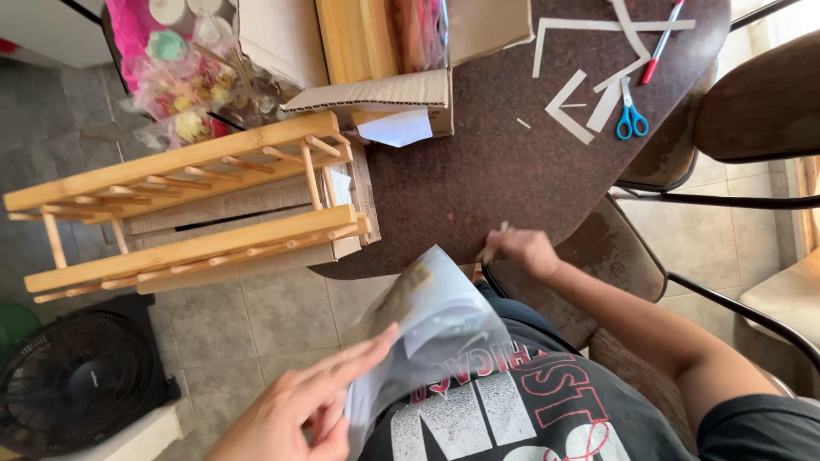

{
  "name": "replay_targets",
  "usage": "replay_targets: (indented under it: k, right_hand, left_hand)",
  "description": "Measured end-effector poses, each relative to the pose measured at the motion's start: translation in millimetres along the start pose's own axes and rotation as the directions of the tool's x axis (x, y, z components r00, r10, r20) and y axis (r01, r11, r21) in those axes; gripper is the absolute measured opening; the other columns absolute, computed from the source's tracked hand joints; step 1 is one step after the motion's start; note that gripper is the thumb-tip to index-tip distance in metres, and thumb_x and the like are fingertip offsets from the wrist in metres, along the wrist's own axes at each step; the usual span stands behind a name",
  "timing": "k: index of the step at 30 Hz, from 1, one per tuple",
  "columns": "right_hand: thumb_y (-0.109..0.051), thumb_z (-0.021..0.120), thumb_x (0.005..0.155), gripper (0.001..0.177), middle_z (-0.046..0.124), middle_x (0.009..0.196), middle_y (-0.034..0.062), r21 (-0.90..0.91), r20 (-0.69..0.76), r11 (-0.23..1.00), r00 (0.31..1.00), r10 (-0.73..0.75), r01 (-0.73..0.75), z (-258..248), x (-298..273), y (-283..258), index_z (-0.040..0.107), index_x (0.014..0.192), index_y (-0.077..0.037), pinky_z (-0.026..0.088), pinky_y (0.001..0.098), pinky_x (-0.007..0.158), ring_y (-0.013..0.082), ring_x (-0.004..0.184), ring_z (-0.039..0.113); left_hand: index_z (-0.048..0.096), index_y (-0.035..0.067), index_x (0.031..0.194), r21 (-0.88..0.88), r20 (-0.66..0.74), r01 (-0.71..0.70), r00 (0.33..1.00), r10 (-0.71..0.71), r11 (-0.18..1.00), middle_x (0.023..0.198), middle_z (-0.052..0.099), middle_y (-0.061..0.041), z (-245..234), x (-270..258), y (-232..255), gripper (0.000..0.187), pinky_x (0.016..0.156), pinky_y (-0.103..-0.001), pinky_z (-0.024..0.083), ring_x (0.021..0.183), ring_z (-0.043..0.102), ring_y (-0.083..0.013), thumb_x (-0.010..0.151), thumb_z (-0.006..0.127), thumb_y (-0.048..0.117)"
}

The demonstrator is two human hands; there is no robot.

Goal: Organizing craft supplies and documents into plastic sleeves and boxes on a table

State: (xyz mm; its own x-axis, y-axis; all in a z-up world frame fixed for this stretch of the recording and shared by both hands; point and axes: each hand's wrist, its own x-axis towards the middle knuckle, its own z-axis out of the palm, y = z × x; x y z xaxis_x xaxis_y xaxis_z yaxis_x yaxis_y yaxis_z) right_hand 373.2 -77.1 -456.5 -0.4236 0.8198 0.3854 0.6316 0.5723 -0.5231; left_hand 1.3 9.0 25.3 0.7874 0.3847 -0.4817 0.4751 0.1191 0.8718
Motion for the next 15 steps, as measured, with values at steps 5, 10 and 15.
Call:
replay_targets:
  k: [5,10,15]
  right_hand:
    - [0.021,0.054,0.085,0.035,0.078,0.100,0.0083,0.270,-0.387,0.870,0.780,0.491,-0.413,-145,108,-30,0.074,0.089,-0.008,0.058,0.0320,0.093,0.0193,0.097,0.074]
    - [-0.003,0.067,0.100,0.010,0.071,0.093,0.0203,0.561,-0.378,0.801,0.795,0.474,-0.211,-296,171,-153,0.062,0.095,0.004,0.064,0.0318,0.077,0.0281,0.088,0.076]
    - [-0.021,0.075,0.083,0.016,0.086,0.098,-0.0009,0.438,0.105,0.876,0.980,0.170,-0.200,-342,200,-228,0.077,0.096,-0.012,0.069,0.0216,0.078,0.0104,0.089,0.086]
  left_hand:
    - [0.046,0.018,0.152,0.275,-0.132,-0.102,0.981,0.142,0.956,0.160,0.049,-0.001,15,30,15,0.088,0.054,-0.022,0.047,0.045,0.039,-0.0061,0.068,0.048,-0.008]
    - [0.033,0.010,0.158,0.480,-0.094,-0.223,0.948,0.303,0.848,0.167,0.034,-0.007,26,61,8,0.093,0.078,-0.035,0.056,0.117,0.063,-0.0194,0.068,0.047,-0.011]
    - [0.026,0.003,0.160,0.628,-0.057,-0.312,0.895,0.442,0.713,0.169,0.028,-0.013,38,107,-16,0.096,0.087,-0.046,0.056,0.145,0.049,-0.0308,0.068,0.048,-0.012]
